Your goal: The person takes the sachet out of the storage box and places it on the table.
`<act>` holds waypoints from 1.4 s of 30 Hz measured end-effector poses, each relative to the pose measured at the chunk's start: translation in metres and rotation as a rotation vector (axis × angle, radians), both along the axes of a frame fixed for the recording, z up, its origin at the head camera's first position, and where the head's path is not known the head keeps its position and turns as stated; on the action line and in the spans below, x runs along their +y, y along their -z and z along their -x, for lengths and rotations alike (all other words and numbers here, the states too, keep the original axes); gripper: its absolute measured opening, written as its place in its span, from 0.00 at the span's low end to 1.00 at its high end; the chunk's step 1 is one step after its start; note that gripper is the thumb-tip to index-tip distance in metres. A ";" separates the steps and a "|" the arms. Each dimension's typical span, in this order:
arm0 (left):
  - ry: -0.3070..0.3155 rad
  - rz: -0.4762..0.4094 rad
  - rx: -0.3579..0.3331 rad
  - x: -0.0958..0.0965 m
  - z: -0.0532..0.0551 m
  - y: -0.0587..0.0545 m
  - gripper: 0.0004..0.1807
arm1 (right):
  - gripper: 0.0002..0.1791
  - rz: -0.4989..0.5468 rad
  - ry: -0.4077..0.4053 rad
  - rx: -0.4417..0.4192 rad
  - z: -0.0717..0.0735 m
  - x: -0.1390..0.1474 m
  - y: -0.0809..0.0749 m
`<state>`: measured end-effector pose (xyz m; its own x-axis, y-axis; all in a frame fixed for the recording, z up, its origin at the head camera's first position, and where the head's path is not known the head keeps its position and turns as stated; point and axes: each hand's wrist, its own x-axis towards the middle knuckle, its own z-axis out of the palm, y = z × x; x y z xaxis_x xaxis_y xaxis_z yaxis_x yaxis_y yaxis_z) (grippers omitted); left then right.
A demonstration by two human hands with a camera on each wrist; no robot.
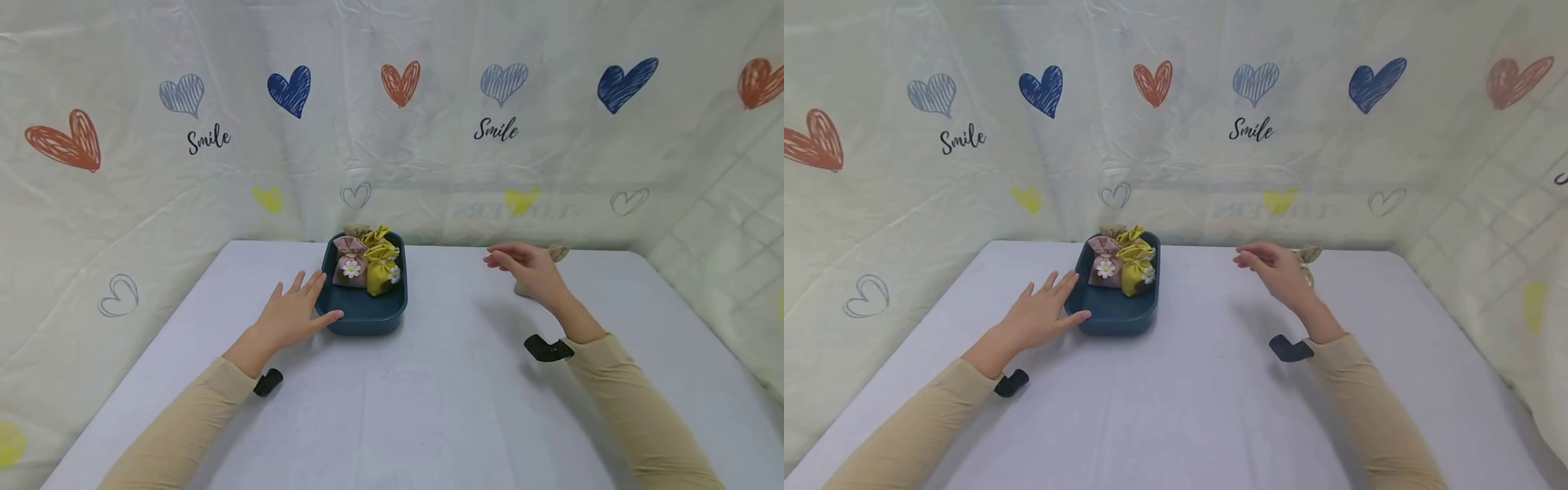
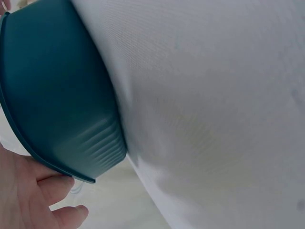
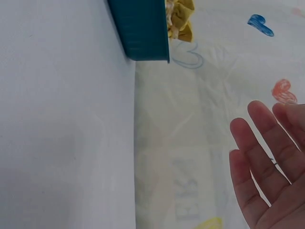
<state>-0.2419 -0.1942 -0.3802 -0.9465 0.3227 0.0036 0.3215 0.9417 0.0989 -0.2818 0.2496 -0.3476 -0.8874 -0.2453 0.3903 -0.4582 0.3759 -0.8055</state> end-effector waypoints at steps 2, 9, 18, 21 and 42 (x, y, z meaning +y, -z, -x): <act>-0.001 0.000 0.000 0.000 0.000 0.000 0.54 | 0.15 0.015 -0.001 -0.010 0.000 -0.004 -0.001; 0.001 -0.001 -0.001 -0.001 0.000 0.000 0.54 | 0.13 0.034 -0.031 0.011 0.004 -0.017 0.005; -0.002 0.001 -0.012 -0.001 -0.002 0.000 0.54 | 0.13 0.025 -0.068 -0.013 0.011 -0.034 0.006; -0.006 0.007 -0.013 -0.002 -0.002 -0.001 0.54 | 0.13 0.028 -0.084 -0.012 0.015 -0.039 0.005; -0.010 -0.021 -0.024 0.000 0.000 0.001 0.54 | 0.14 -0.042 -0.102 -0.041 0.029 -0.081 0.013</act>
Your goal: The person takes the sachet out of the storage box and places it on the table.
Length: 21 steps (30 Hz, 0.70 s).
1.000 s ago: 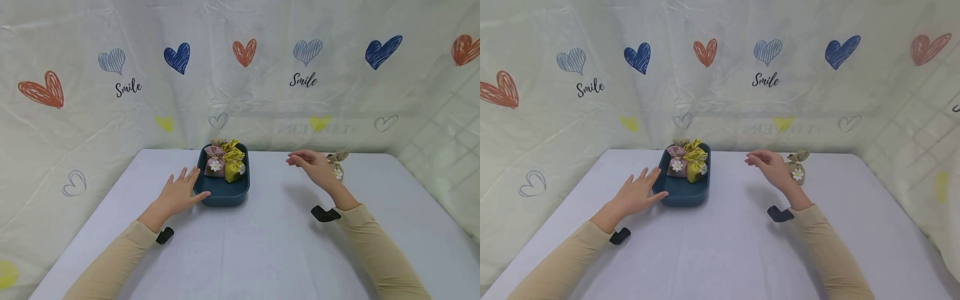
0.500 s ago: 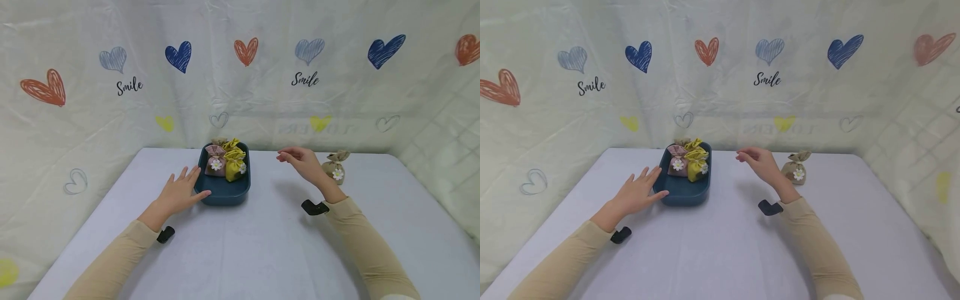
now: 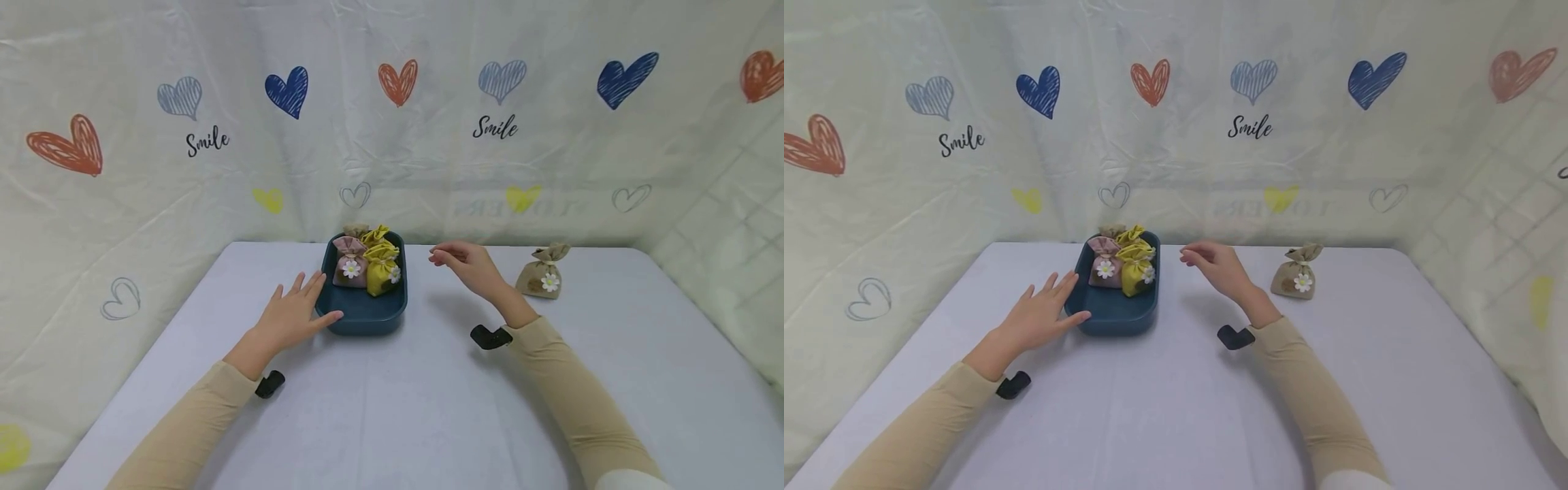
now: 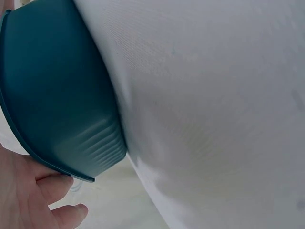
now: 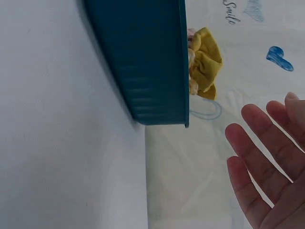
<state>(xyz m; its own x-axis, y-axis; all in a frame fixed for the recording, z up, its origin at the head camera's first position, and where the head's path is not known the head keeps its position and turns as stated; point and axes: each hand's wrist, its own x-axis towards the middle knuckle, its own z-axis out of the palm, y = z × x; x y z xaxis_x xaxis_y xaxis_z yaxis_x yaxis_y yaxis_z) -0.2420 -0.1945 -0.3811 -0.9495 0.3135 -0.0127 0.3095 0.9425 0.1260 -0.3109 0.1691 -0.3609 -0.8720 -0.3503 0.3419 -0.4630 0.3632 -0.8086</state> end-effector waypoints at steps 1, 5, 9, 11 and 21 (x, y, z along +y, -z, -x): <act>0.002 0.001 0.004 0.000 0.000 0.000 0.54 | 0.14 0.005 -0.003 0.003 0.001 -0.003 0.001; 0.000 0.004 0.003 0.000 0.000 0.000 0.54 | 0.14 0.016 -0.023 -0.005 0.002 -0.014 0.003; -0.001 0.005 0.006 0.001 0.000 0.000 0.54 | 0.15 0.024 -0.041 -0.022 0.006 -0.024 0.006; 0.003 -0.001 0.008 0.001 0.000 -0.001 0.54 | 0.15 0.023 -0.044 -0.025 0.008 -0.028 0.008; 0.005 0.005 0.000 0.000 -0.001 -0.002 0.54 | 0.17 -0.029 -0.002 -0.016 0.016 -0.044 0.007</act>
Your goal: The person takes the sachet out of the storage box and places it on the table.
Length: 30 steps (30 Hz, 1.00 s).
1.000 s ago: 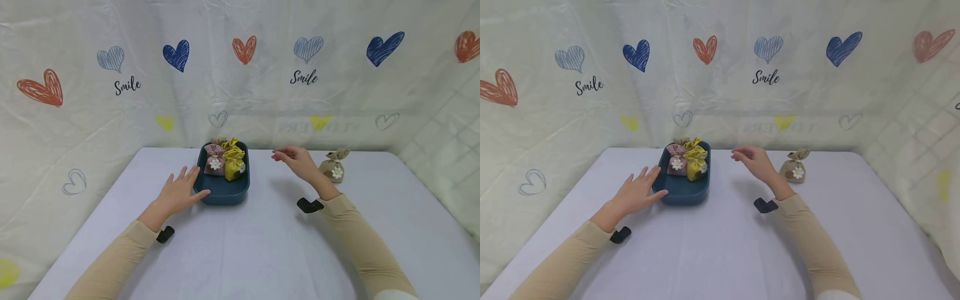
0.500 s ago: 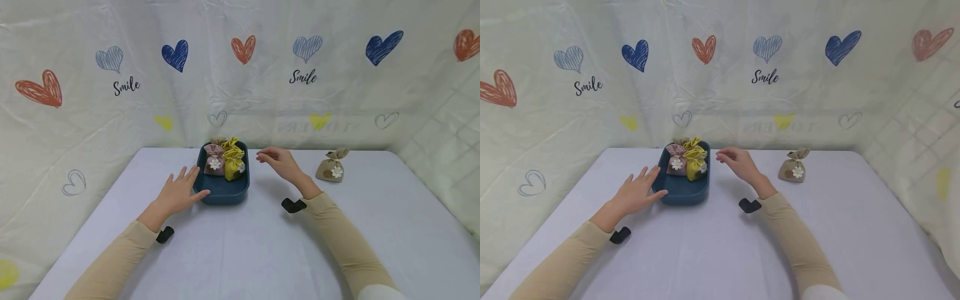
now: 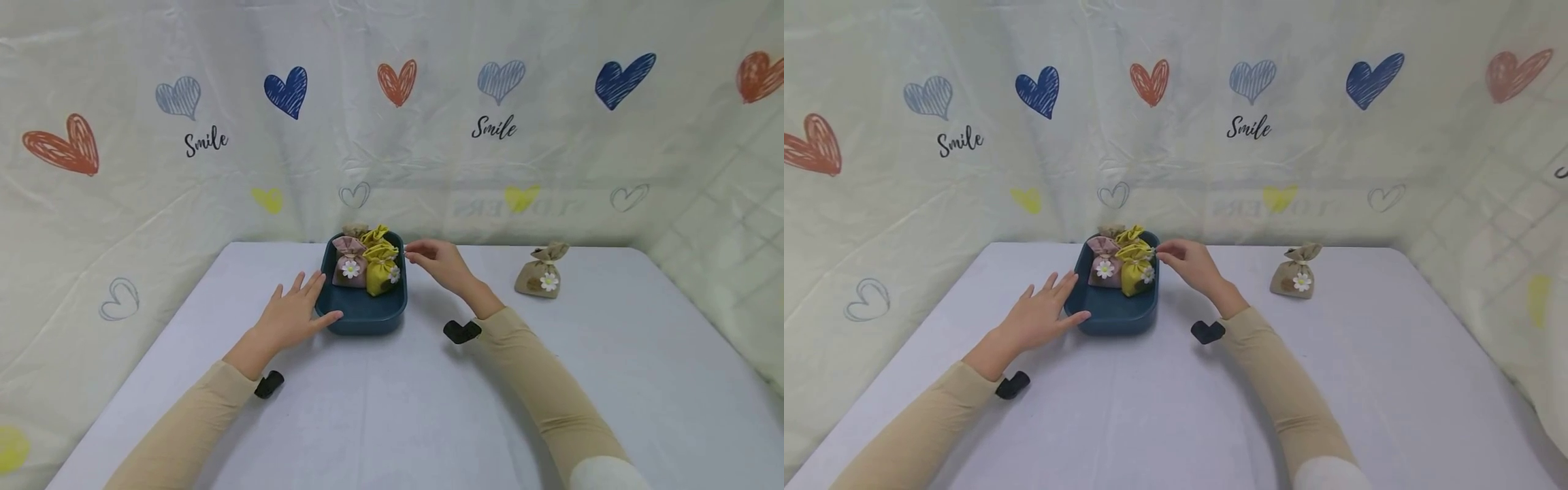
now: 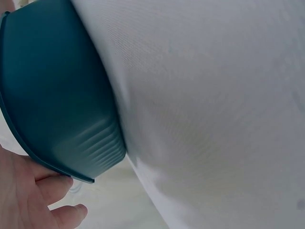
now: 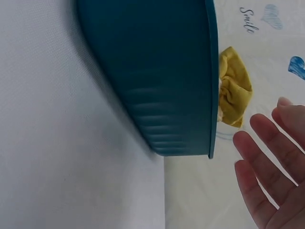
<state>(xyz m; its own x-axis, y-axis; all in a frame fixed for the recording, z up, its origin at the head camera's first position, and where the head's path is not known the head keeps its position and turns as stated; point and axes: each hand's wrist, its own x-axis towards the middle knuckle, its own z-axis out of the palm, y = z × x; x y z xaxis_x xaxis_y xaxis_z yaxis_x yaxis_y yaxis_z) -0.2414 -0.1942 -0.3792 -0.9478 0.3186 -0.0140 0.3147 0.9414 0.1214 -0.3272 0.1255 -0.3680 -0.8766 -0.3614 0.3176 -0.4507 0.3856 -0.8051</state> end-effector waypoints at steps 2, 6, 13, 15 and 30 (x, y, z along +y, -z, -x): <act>0.000 -0.002 0.000 0.000 -0.001 0.000 0.54 | 0.18 -0.011 0.006 -0.001 0.002 -0.002 0.000; 0.003 -0.009 0.011 0.000 -0.001 -0.001 0.54 | 0.17 -0.023 0.020 -0.016 0.005 -0.006 0.001; 0.005 -0.004 0.012 -0.001 -0.001 0.000 0.55 | 0.14 -0.073 0.049 -0.013 0.009 -0.011 0.004; 0.007 -0.003 0.014 -0.001 -0.001 0.001 0.55 | 0.15 -0.086 0.056 -0.013 0.010 -0.012 0.005; 0.003 -0.001 0.027 0.000 -0.003 -0.001 0.52 | 0.19 -0.307 0.058 -0.012 0.018 -0.024 -0.005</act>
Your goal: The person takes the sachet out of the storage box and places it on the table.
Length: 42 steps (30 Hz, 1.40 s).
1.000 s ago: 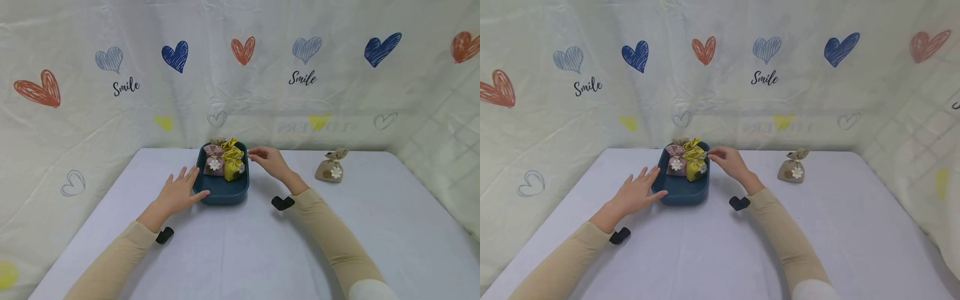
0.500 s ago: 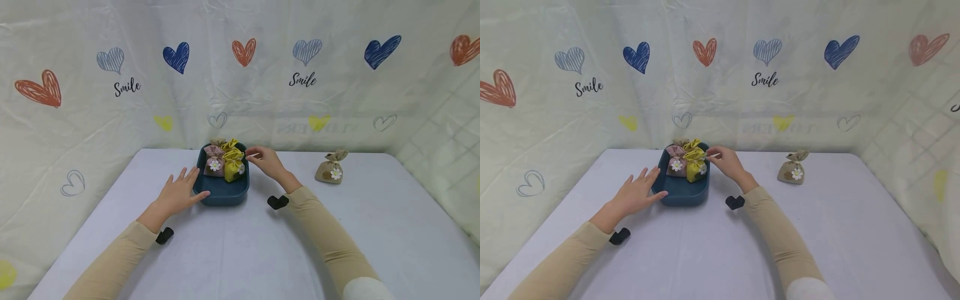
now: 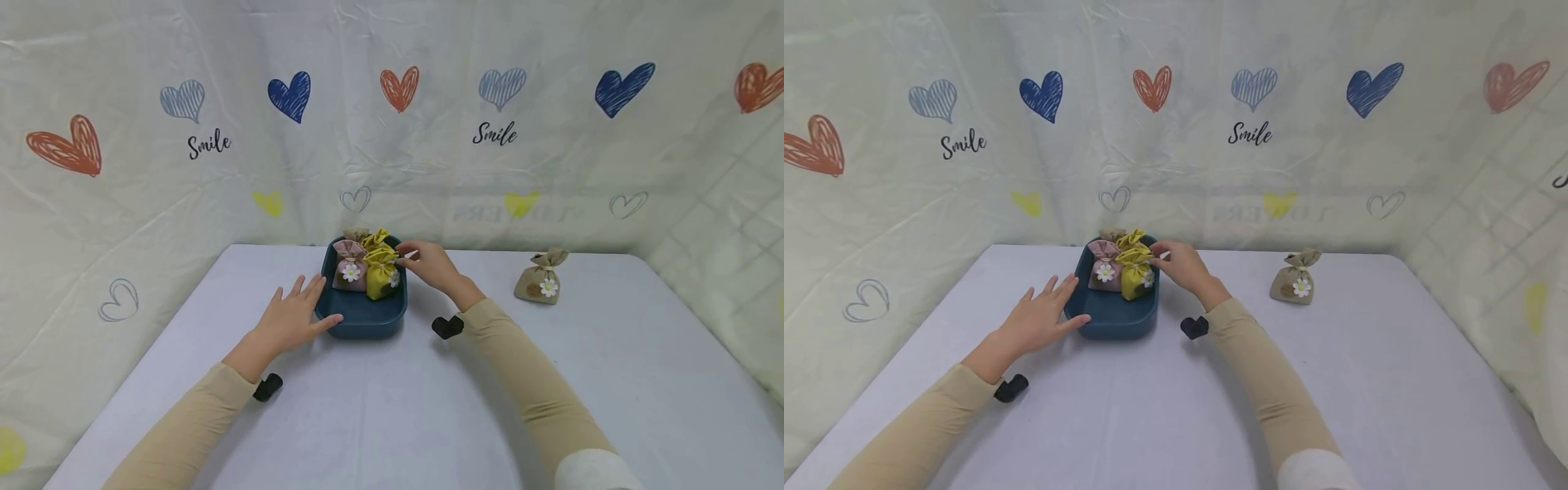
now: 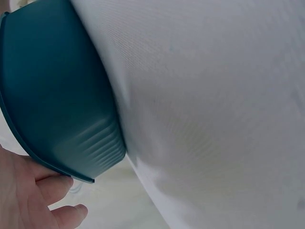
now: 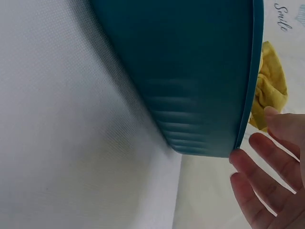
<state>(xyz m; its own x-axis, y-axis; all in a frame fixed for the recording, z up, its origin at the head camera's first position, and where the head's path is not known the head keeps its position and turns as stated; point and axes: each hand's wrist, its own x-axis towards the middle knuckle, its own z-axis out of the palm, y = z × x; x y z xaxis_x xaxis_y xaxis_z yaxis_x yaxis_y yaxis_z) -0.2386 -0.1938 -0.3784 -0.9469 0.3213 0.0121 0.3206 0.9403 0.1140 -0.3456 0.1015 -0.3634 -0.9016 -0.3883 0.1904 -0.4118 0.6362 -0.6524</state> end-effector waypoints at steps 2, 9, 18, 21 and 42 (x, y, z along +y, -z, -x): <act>0.002 0.001 0.003 0.000 0.000 -0.001 0.52 | 0.19 -0.032 0.004 0.003 0.000 -0.001 -0.002; 0.003 0.000 0.004 0.000 0.001 -0.001 0.52 | 0.18 -0.099 0.015 0.026 0.000 -0.006 -0.006; 0.002 -0.002 0.004 -0.001 0.001 0.001 0.52 | 0.17 -0.110 0.009 0.055 -0.003 -0.011 -0.003; 0.002 -0.003 0.002 0.000 0.000 0.000 0.53 | 0.16 -0.101 0.013 0.061 -0.004 -0.011 -0.004; 0.003 0.011 -0.001 -0.001 0.000 0.001 0.53 | 0.09 0.067 -0.046 0.021 -0.007 -0.017 -0.004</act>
<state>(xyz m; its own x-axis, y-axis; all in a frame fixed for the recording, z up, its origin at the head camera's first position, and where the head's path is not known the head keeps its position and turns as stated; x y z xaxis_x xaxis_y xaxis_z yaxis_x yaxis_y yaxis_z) -0.2388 -0.1952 -0.3797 -0.9459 0.3244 0.0073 0.3234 0.9405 0.1042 -0.3391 0.0843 -0.3590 -0.8789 -0.4147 0.2357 -0.4532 0.5720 -0.6837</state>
